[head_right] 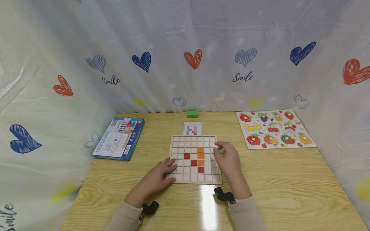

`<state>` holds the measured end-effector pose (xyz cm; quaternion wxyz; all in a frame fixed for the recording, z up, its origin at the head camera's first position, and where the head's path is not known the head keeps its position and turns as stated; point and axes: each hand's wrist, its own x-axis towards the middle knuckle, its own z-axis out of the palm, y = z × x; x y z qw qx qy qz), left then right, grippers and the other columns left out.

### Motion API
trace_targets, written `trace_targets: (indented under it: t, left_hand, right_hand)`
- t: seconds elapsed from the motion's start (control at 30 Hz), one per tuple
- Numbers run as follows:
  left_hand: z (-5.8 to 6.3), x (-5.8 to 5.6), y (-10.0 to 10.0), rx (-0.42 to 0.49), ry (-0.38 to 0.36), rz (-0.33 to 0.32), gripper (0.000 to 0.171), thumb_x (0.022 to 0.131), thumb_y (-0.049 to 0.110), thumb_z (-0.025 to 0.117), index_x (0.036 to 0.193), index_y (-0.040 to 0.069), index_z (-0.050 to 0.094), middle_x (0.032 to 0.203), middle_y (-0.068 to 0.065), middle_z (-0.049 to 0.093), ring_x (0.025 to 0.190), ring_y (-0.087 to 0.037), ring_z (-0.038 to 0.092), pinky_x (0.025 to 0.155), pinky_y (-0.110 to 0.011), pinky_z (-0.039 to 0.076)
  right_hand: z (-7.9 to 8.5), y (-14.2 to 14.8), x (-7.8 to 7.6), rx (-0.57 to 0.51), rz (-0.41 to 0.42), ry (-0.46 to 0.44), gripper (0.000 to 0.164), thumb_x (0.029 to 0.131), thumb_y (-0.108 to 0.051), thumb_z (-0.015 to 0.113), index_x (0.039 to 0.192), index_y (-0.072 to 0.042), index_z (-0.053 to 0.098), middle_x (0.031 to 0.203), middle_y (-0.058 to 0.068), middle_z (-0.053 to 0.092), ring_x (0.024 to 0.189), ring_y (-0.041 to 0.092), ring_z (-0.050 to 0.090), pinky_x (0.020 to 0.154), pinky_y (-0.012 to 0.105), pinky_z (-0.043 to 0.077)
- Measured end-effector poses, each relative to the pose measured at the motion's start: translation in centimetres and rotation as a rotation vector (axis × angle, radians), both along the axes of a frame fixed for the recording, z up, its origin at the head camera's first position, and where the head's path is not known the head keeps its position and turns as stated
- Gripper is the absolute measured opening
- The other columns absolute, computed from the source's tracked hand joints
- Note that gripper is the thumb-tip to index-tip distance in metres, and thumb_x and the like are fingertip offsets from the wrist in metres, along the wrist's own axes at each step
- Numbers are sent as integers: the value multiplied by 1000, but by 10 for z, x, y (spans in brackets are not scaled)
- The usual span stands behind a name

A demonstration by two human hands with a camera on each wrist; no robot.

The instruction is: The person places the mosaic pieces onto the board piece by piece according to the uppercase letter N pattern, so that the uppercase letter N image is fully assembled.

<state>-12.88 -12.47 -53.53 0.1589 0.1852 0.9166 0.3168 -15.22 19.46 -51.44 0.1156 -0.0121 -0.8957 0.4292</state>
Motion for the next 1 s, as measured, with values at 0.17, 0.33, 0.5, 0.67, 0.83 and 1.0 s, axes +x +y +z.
trace_targets:
  t: [0.17, 0.33, 0.5, 0.67, 0.83, 1.0]
  left_hand:
    - [-1, 0, -2, -2, 6, -6, 56, 105, 30, 75, 157, 15, 61, 174, 4, 42, 168, -26, 27, 139, -56, 23]
    - [-1, 0, -3, -3, 6, -4, 56, 105, 30, 75, 157, 15, 60, 175, 4, 42, 169, -26, 27, 139, -56, 22]
    - [1, 0, -1, -3, 11, -14, 56, 105, 30, 75, 157, 15, 61, 174, 3, 42, 168, -26, 27, 139, -56, 22]
    - [3, 0, 0, 1, 10, -16, 55, 105, 29, 75, 157, 14, 61, 174, 2, 43, 168, -27, 27, 139, -56, 22]
    - [4, 1, 0, 1, 6, -14, 56, 105, 30, 75, 157, 14, 61, 174, 2, 43, 169, -26, 27, 139, -57, 22]
    - [3, 1, 0, 4, 5, -16, 56, 105, 29, 75, 157, 14, 60, 174, 2, 43, 169, -27, 27, 139, -57, 22]
  right_hand:
    - [-10, 40, 11, 3, -183, -92, 31, 105, -16, 69, 131, 1, 74, 107, 13, 65, 78, 21, 53, 59, 22, 44]
    - [-18, 59, 18, 39, -168, -204, 42, 105, -24, 71, 138, 3, 70, 112, 18, 64, 86, 26, 57, 67, 29, 48]
    - [-29, 68, 24, 102, -118, -256, 46, 103, -27, 75, 136, 6, 69, 118, 24, 64, 104, 35, 60, 86, 44, 52]
    - [-34, 69, 25, 123, -112, -265, 44, 103, -26, 74, 132, 7, 70, 120, 26, 64, 108, 39, 63, 90, 52, 55]
    - [-34, 69, 25, 137, -129, -261, 38, 103, -22, 73, 128, 7, 72, 117, 25, 64, 104, 36, 62, 85, 45, 53]
    - [-32, 69, 26, 132, -120, -247, 35, 103, -19, 73, 125, 7, 70, 118, 26, 63, 103, 36, 61, 84, 44, 52]
